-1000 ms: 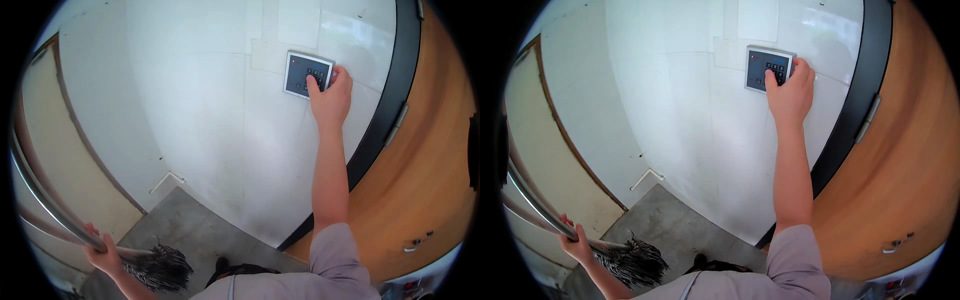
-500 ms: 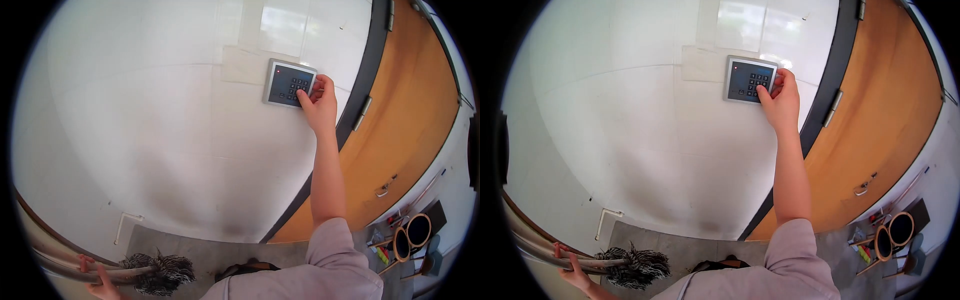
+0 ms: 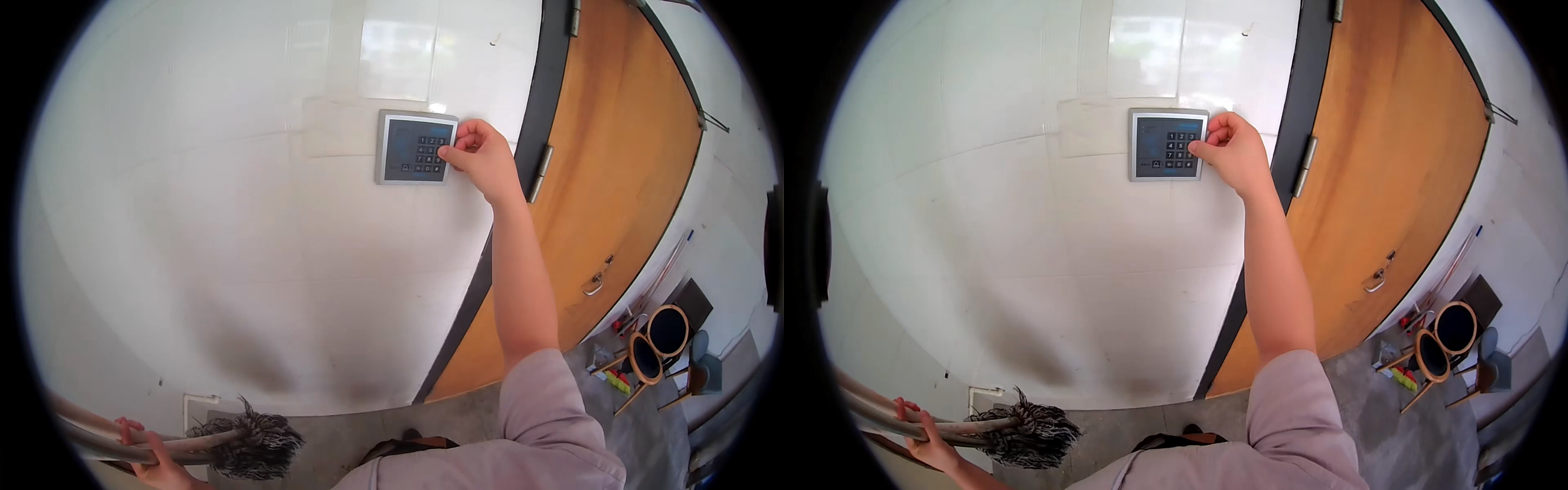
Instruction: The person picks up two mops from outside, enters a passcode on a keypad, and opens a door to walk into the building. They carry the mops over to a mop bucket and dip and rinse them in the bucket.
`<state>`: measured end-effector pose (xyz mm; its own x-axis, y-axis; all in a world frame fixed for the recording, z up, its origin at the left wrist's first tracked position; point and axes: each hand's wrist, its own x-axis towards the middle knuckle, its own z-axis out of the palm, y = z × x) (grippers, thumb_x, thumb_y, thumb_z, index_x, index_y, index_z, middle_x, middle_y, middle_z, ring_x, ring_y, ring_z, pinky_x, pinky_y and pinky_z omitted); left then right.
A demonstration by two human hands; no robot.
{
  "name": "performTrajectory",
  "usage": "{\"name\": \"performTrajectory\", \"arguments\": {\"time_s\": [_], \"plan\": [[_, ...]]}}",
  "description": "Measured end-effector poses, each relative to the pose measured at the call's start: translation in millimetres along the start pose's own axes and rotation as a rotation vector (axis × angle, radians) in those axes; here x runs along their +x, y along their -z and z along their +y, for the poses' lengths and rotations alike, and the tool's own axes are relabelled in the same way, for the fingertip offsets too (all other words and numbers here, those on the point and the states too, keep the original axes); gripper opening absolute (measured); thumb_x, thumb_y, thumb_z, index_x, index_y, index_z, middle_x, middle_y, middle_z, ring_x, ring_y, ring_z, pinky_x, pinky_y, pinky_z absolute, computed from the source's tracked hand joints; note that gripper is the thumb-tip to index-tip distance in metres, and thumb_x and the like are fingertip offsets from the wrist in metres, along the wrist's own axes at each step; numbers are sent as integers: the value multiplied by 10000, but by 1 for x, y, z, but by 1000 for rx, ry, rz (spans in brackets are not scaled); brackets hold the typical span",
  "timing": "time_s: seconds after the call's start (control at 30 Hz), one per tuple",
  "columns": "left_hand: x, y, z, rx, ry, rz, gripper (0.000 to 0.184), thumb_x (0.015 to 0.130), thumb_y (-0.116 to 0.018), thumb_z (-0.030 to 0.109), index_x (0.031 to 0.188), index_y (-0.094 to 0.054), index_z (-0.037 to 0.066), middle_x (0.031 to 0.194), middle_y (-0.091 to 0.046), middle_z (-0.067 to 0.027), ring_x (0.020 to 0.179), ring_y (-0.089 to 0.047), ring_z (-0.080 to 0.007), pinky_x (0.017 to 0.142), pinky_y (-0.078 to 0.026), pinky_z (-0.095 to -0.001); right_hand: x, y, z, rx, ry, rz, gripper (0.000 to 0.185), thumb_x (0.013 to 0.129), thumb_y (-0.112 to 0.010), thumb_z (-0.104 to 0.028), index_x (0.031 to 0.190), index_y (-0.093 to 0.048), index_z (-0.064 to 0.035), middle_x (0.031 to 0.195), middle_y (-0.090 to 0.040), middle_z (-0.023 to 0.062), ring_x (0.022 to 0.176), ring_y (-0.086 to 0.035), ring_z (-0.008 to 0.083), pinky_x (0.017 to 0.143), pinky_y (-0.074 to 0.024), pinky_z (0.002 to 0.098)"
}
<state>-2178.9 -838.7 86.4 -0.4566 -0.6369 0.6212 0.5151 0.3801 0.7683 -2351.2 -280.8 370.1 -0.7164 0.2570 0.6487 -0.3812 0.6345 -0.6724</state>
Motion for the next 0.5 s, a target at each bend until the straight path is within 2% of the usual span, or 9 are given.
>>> {"name": "performTrajectory", "arguments": {"time_s": [0.2,0.37,0.4,0.43,0.5], "plan": [[-1,-5,-5,43,-9,-67,446,840,-587,-3,1284,-548,4,1119,-517,-69,1029,-481,-172,906,-396,-306,3,2,-13,40,-94,-47,255,671,-794,-53,774,-560,-50,671,-573,8,619,-569,103,578,-467,246],[-8,3,1,23,64,-114,458,832,-574,-24,1288,-550,19,1099,-517,-58,1029,-484,-168,903,-403,-297,9,-9,-27,32,-111,-78,256,668,-789,-44,721,-538,-57,664,-590,30,606,-590,119,556,-470,252],[-13,3,3,26,60,-112,458,832,-574,-24,1288,-550,19,1099,-517,-58,1029,-484,-168,903,-403,-297,13,-8,-24,24,-84,-93,285,648,-801,-115,709,-531,-48,661,-597,58,611,-598,152,565,-476,270],[-20,2,7,41,81,-98,469,830,-570,-35,1294,-544,21,1100,-524,-56,1029,-486,-165,905,-406,-295,13,-8,-21,29,-83,-93,285,648,-801,-115,709,-531,-48,661,-597,58,611,-598,152,565,-476,270],[-38,-1,24,57,98,-81,479,828,-566,-46,1301,-538,22,1100,-531,-54,1029,-488,-162,906,-410,-292,14,-12,-18,-299,28,-33,305,647,-810,-188,729,-555,-41,676,-605,64,635,-601,151,593,-502,281]]}}
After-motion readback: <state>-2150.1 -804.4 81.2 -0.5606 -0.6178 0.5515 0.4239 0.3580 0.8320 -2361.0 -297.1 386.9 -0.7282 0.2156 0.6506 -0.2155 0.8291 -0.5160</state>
